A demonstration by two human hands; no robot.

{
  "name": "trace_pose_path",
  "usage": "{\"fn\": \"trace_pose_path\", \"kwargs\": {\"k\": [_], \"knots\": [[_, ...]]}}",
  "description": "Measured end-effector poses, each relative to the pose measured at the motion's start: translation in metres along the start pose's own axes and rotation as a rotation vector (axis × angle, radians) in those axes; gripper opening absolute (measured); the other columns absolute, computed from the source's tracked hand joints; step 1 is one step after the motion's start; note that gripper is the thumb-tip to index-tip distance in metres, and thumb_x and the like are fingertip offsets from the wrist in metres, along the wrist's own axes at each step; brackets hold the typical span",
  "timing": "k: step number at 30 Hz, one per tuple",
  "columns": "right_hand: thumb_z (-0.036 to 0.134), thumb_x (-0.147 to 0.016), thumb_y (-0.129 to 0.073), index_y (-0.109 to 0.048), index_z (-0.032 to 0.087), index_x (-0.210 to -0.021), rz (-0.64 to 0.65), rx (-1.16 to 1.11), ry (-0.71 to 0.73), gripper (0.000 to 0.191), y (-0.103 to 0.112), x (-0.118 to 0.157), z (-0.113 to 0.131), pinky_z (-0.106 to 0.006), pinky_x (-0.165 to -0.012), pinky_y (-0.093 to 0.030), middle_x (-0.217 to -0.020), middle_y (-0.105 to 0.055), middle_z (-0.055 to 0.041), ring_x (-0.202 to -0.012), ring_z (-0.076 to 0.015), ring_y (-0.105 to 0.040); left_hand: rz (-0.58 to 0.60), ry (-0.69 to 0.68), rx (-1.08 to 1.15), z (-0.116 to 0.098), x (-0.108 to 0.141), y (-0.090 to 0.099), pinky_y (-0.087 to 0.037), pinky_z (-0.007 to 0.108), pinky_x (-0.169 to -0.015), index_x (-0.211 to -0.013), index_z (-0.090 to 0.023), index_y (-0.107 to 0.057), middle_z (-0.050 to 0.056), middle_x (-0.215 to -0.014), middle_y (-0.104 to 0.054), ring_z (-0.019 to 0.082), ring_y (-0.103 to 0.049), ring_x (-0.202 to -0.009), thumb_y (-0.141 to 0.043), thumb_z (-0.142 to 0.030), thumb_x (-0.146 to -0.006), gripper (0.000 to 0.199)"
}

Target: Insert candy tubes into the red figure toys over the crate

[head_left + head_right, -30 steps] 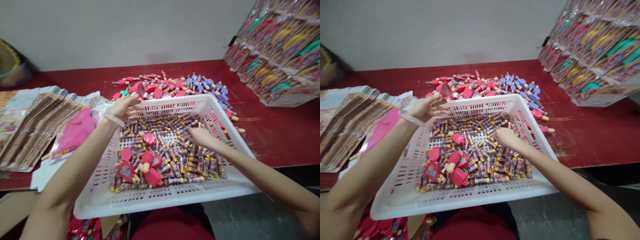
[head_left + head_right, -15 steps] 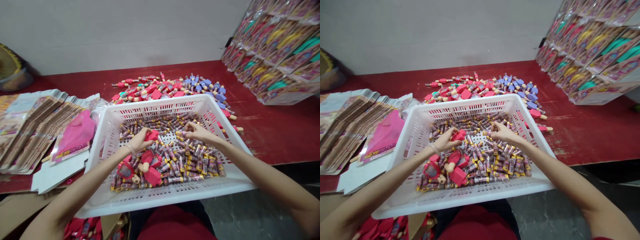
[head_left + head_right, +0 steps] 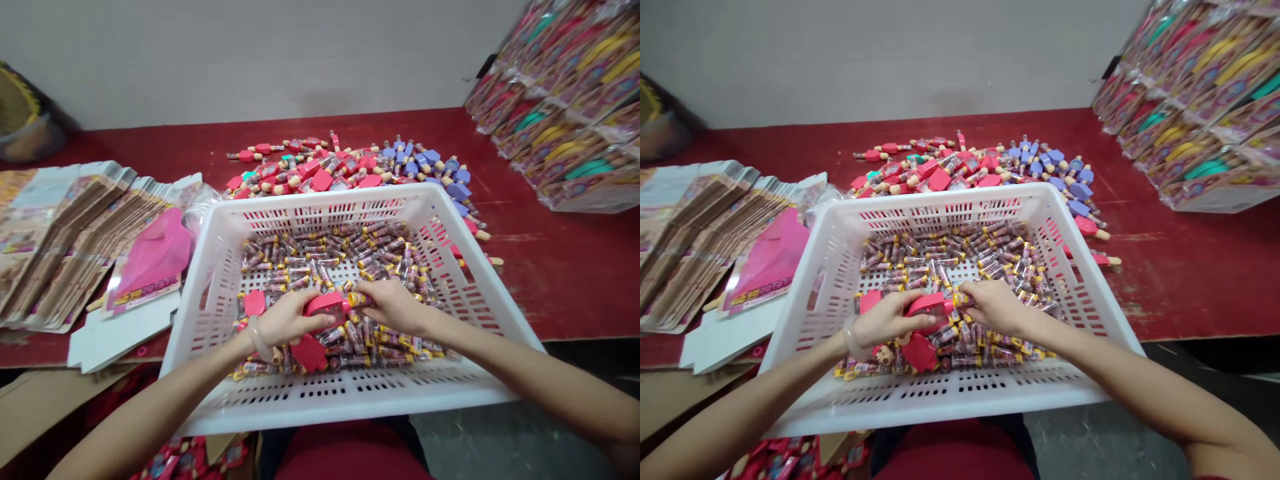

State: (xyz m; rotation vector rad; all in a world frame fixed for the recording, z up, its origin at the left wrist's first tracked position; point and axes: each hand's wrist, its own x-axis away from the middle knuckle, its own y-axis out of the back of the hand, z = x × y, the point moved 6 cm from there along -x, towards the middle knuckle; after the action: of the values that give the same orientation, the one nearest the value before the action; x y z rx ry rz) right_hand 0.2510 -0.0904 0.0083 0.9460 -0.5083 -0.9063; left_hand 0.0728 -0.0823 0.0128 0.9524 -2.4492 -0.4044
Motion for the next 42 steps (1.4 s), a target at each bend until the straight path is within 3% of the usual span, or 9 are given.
{"fn": "trace_pose_path", "kwargs": {"k": [8, 14, 18, 22, 27, 31, 34, 37, 42], "knots": [[0.008, -0.089, -0.04, -0.058, 0.017, -0.075, -0.111, 0.439, 0.438, 0.024, -0.002, 0.013, 0.032, -0.032, -0.061, -0.027, -0.064, -0.056, -0.0038, -0.061, -0.0171, -0.043, 0.235, 0.209, 0.351, 0.005, 0.011, -0.024, -0.028, 0.019, -0.043, -0.097, -0.015, -0.061, -0.004, -0.062, -0.053, 0.007, -0.041, -0.045, -0.064, -0.053, -0.08, 0.042], [0.009, -0.093, -0.036, -0.06, 0.016, -0.081, -0.076, 0.47, 0.394, 0.028, -0.009, 0.025, 0.039, -0.034, -0.059, -0.026, -0.065, -0.056, -0.003, -0.06, -0.0168, -0.044, 0.501, 0.451, 0.834, 0.002, 0.026, -0.046, -0.016, 0.019, -0.03, -0.09, -0.012, -0.062, 0.007, -0.077, -0.069, 0.002, -0.031, -0.033, -0.059, -0.051, -0.083, 0.04], [0.009, -0.094, -0.033, -0.063, 0.014, -0.083, -0.025, 0.488, 0.365, 0.032, -0.007, 0.027, 0.05, -0.034, -0.059, -0.026, -0.068, -0.059, -0.006, -0.061, -0.0181, -0.046, 0.584, 0.497, 0.845, 0.0, 0.03, -0.053, -0.014, 0.02, -0.029, -0.085, -0.011, -0.061, 0.008, -0.075, -0.068, 0.003, -0.026, -0.03, -0.051, -0.055, -0.085, 0.045], [0.011, -0.083, -0.048, -0.063, 0.014, -0.082, 0.173, 0.347, 0.151, 0.016, -0.014, 0.023, 0.043, -0.031, -0.057, -0.026, -0.069, -0.061, -0.0065, -0.06, -0.0174, -0.047, 0.312, 0.167, 0.253, -0.001, 0.022, -0.037, -0.034, 0.02, -0.039, -0.104, -0.013, -0.06, 0.008, -0.082, -0.068, 0.007, -0.044, -0.042, -0.05, -0.054, -0.087, 0.046], [0.032, -0.079, -0.061, -0.059, 0.017, -0.072, 0.587, -0.368, -0.254, 0.017, -0.041, 0.023, 0.014, -0.023, -0.049, -0.025, -0.056, -0.047, 0.004, -0.05, -0.0107, -0.04, -0.109, -0.498, -0.628, -0.02, 0.024, -0.026, -0.05, 0.029, -0.077, -0.118, -0.016, -0.057, 0.012, -0.112, -0.066, 0.021, -0.063, -0.093, -0.042, -0.032, -0.095, 0.032], [0.031, -0.078, -0.064, -0.063, 0.017, -0.091, 0.405, -0.226, -0.173, 0.019, -0.032, 0.01, 0.004, -0.024, -0.056, -0.031, -0.072, -0.06, 0.0001, -0.063, -0.0148, -0.051, -0.069, -0.288, -0.541, 0.001, 0.009, -0.021, -0.05, 0.032, -0.077, -0.117, -0.019, -0.057, 0.009, -0.106, -0.067, 0.021, -0.063, -0.091, -0.053, -0.037, -0.091, 0.032], [0.021, -0.079, -0.059, -0.062, 0.012, -0.099, 0.219, 0.149, 0.0, 0.022, -0.024, 0.006, 0.013, -0.028, -0.064, -0.033, -0.085, -0.065, -0.0089, -0.075, -0.0206, -0.056, 0.178, -0.066, -0.188, 0.016, 0.004, -0.025, -0.05, 0.028, -0.069, -0.109, -0.015, -0.057, 0.006, -0.095, -0.067, 0.019, -0.063, -0.081, -0.059, -0.045, -0.086, 0.038], [0.02, -0.076, -0.059, -0.064, 0.013, -0.092, 0.301, 0.181, -0.061, 0.018, -0.037, 0.011, 0.013, -0.028, -0.059, -0.031, -0.072, -0.063, -0.0065, -0.065, -0.0192, -0.054, 0.22, -0.133, -0.201, 0.014, 0.006, -0.03, -0.05, 0.029, -0.072, -0.113, -0.015, -0.056, 0.006, -0.098, -0.067, 0.019, -0.062, -0.084, -0.059, -0.035, -0.086, 0.034], [0.039, -0.078, -0.063, -0.064, 0.016, -0.076, 0.604, -0.409, -0.312, 0.023, -0.058, 0.017, -0.004, -0.022, -0.047, -0.028, -0.059, -0.052, 0.0027, -0.051, -0.0116, -0.044, -0.07, -0.42, -0.691, 0.002, 0.006, -0.031, -0.047, 0.038, -0.087, -0.124, -0.02, -0.055, 0.009, -0.121, -0.061, 0.023, -0.059, -0.103, -0.045, -0.013, -0.089, 0.037]]}}
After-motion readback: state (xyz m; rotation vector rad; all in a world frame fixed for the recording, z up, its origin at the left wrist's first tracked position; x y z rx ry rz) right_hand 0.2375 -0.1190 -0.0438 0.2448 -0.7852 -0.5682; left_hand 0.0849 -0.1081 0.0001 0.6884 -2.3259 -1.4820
